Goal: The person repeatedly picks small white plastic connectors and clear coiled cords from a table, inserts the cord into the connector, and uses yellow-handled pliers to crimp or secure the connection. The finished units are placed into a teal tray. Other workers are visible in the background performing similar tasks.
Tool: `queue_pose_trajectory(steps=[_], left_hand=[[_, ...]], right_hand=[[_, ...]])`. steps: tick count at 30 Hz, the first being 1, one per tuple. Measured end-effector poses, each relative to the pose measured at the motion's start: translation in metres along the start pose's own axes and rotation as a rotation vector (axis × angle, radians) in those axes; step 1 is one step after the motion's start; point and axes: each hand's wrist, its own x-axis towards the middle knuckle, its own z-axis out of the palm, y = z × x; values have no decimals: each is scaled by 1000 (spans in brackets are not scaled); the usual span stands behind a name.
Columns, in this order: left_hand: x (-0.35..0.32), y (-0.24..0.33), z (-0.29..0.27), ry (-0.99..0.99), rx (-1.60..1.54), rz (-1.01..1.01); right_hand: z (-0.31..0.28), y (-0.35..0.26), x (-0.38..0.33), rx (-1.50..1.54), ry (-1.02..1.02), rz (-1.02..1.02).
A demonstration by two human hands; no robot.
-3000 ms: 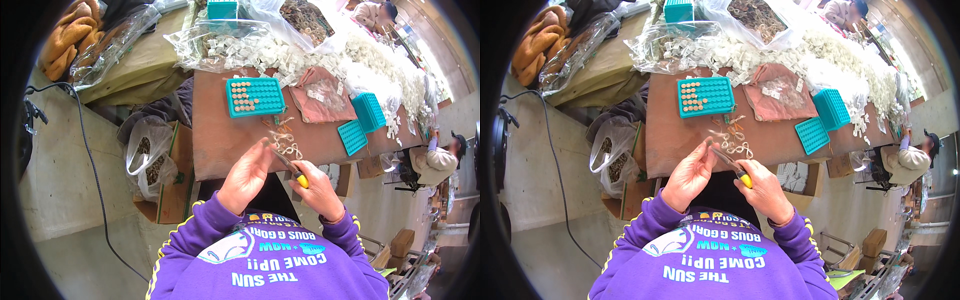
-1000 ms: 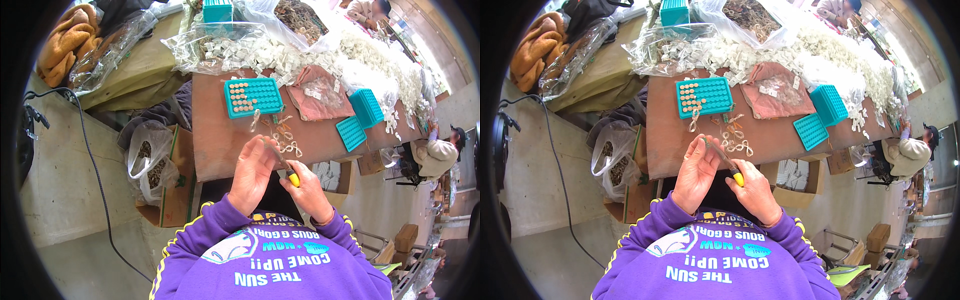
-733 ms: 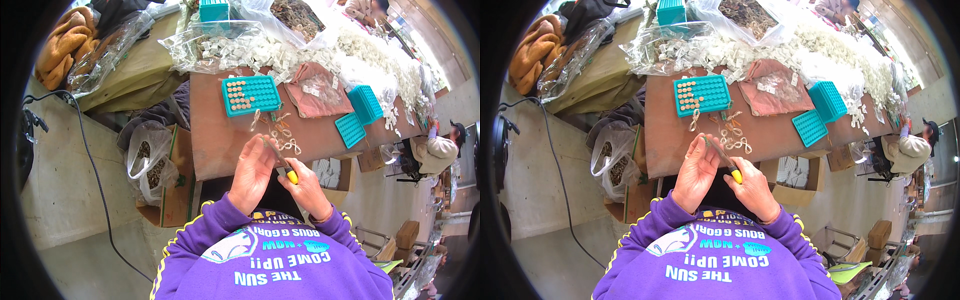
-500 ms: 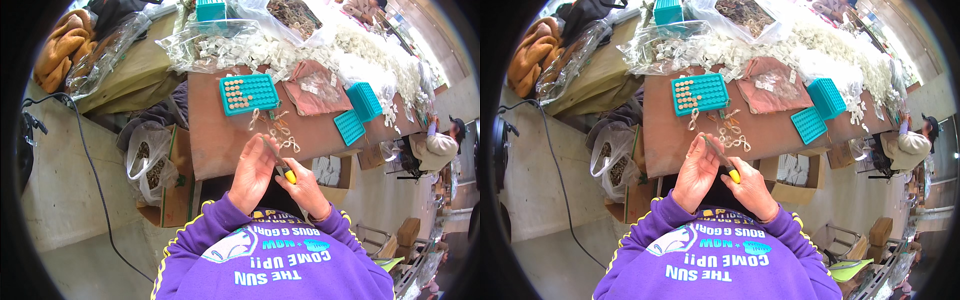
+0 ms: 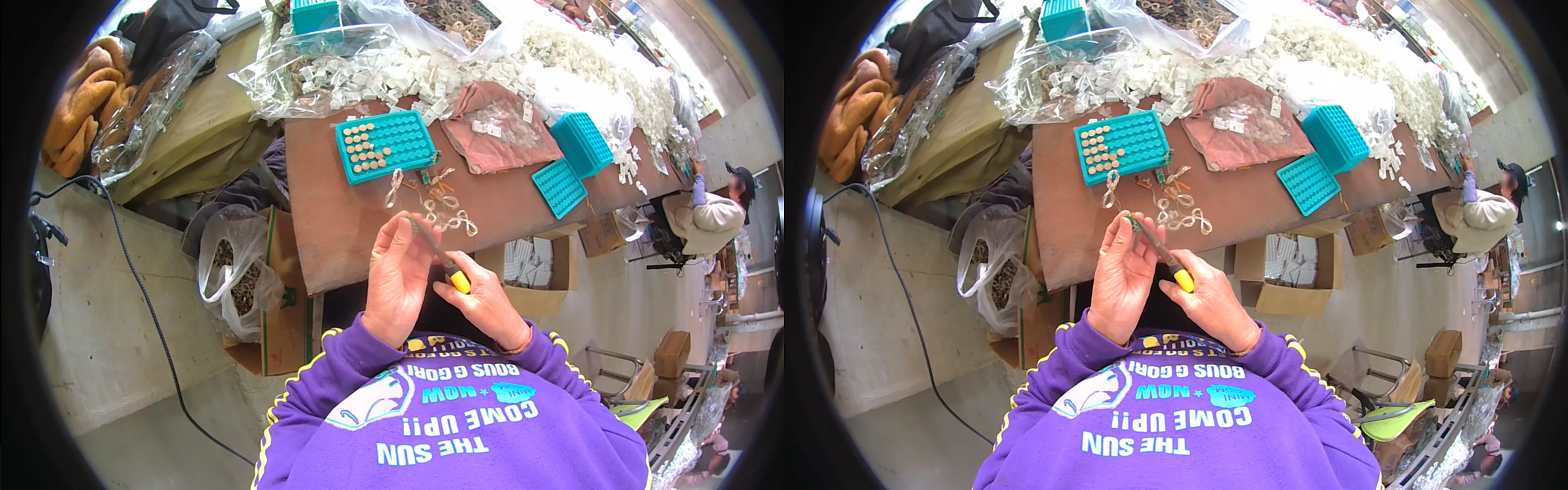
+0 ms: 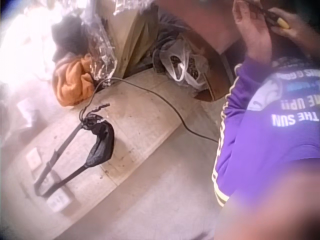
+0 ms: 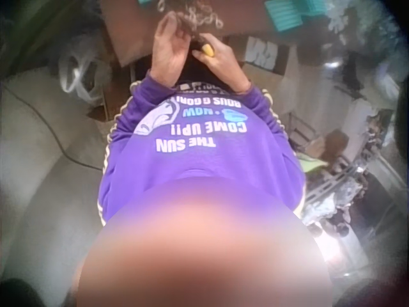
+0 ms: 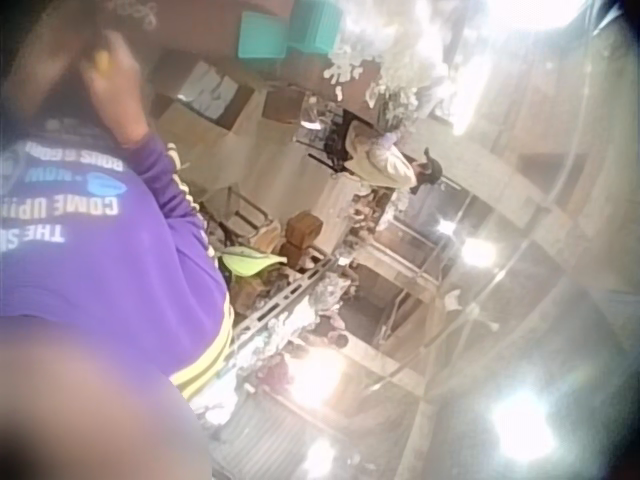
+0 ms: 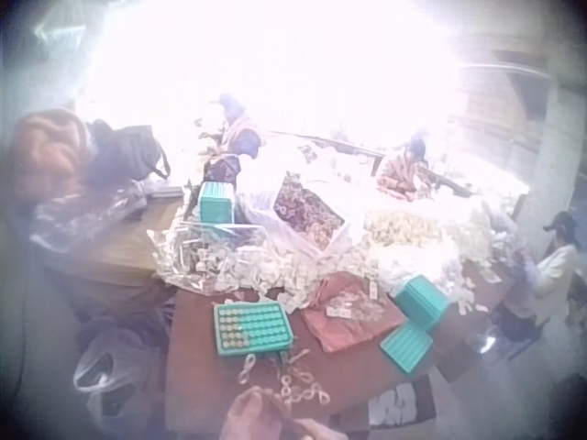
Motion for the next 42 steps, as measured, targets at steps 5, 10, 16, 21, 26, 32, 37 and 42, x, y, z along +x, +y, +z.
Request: queue_pose_trajectory(steps=[5, 10, 16, 21, 26, 32, 37, 42], left_hand=[[-1, 0, -2, -39, 39, -10], [-2, 3, -2, -33, 79, -24], [-5, 4, 3, -24, 104, -65], [-6, 0, 8, -15, 114, -57], [-8, -1, 8, -41, 126, -68], [-5, -1, 7, 12, 21, -46], [2, 11, 7, 11, 275, 150], [27, 39, -7, -80, 1336, 557]], right_hand=[[3, 5, 0, 52, -1, -50], [2, 11, 0, 159, -79, 10], [-1, 16, -2, 267, -118, 25], [-3, 20, -3, 250, -103, 12], [-3, 22, -6, 303, -115, -1], [-13, 10, -13, 420, -198, 55], [-36, 5, -20, 332, -270, 82], [-52, 36, -44, 50, -290, 74]])
